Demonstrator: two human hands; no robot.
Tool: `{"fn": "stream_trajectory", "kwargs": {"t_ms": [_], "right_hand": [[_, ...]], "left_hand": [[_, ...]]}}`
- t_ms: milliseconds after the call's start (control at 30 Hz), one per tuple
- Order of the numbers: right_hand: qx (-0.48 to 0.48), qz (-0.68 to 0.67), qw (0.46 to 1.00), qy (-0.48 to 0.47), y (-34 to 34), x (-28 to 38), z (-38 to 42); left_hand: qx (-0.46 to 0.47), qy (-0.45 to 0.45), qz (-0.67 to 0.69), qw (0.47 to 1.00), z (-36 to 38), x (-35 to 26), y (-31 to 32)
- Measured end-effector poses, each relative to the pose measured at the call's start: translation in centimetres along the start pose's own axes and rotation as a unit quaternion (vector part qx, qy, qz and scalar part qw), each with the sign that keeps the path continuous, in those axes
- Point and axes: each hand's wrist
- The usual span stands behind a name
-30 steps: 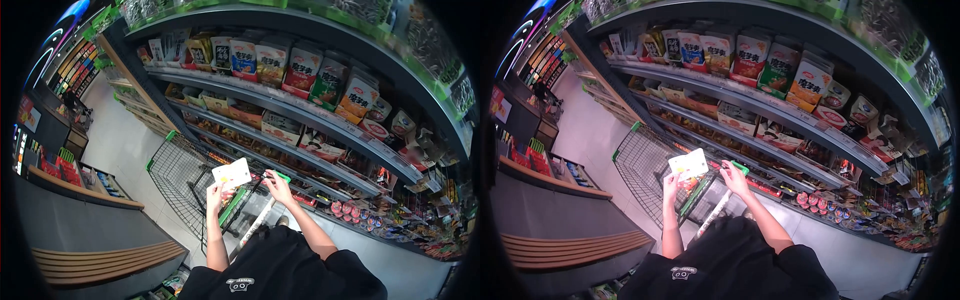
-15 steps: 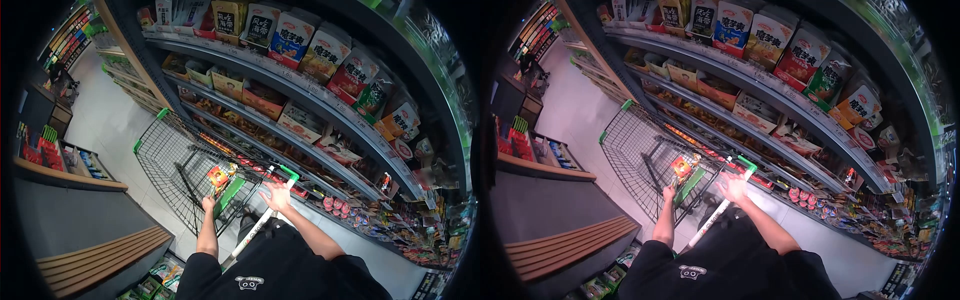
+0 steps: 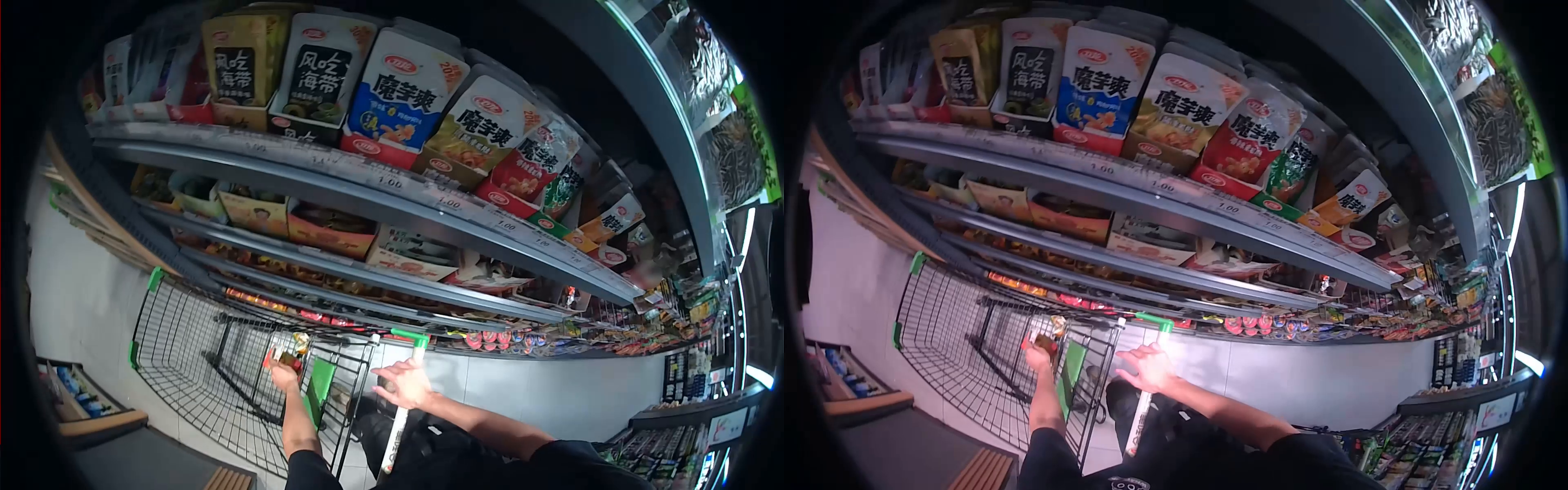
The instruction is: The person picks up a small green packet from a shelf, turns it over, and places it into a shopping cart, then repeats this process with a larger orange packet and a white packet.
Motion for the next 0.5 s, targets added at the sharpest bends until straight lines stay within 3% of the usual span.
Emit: {"fn": "stream_trajectory", "kwargs": {"t_ms": [67,100,133,200,233,333,400,500], "right_hand": [[0.003,0.006,1.0,-0.003,-0.3,0.0,-0.2],[-0.001,-0.009,1.0,0.008,0.1,-0.1,-0.2],[-0.01,-0.009,1.0,0.005,0.5,-0.2,-0.1],[-0.026,-0.009,1.0,-0.008,0.4,-0.4,-0.1],[-0.017,-0.01,1.0,-0.003,0.5,-0.4,-0.1],[-0.019,-0.009,1.0,-0.013,0.4,-0.7,-0.2],[-0.047,-0.01,0.998,-0.039,0.3,-0.7,0.1],[-0.049,-0.037,0.997,-0.047,0.1,-0.7,0.3]], "left_hand": [[0.068,-0.033,0.042,0.996,1.6,-3.1,-2.2],[0.037,0.006,0.051,0.998,0.3,0.3,2.0],[0.069,0.064,0.02,0.995,-1.3,3.7,5.7],[0.241,0.049,0.053,0.968,-0.1,3.7,5.5],[0.289,-0.031,-0.037,0.956,1.3,2.5,4.1],[0.147,0.06,0.008,0.987,4.5,3.8,4.9],[0.17,0.017,0.075,0.983,6.5,1.9,2.9],[0.183,0.001,0.032,0.983,7.2,1.6,2.1]]}}
Point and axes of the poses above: each hand's wrist, its own z-axis away from the middle knuckle, its own y-axis out of the palm, x = y × z, and after that the axes turned 4 degrees about x, right-handed
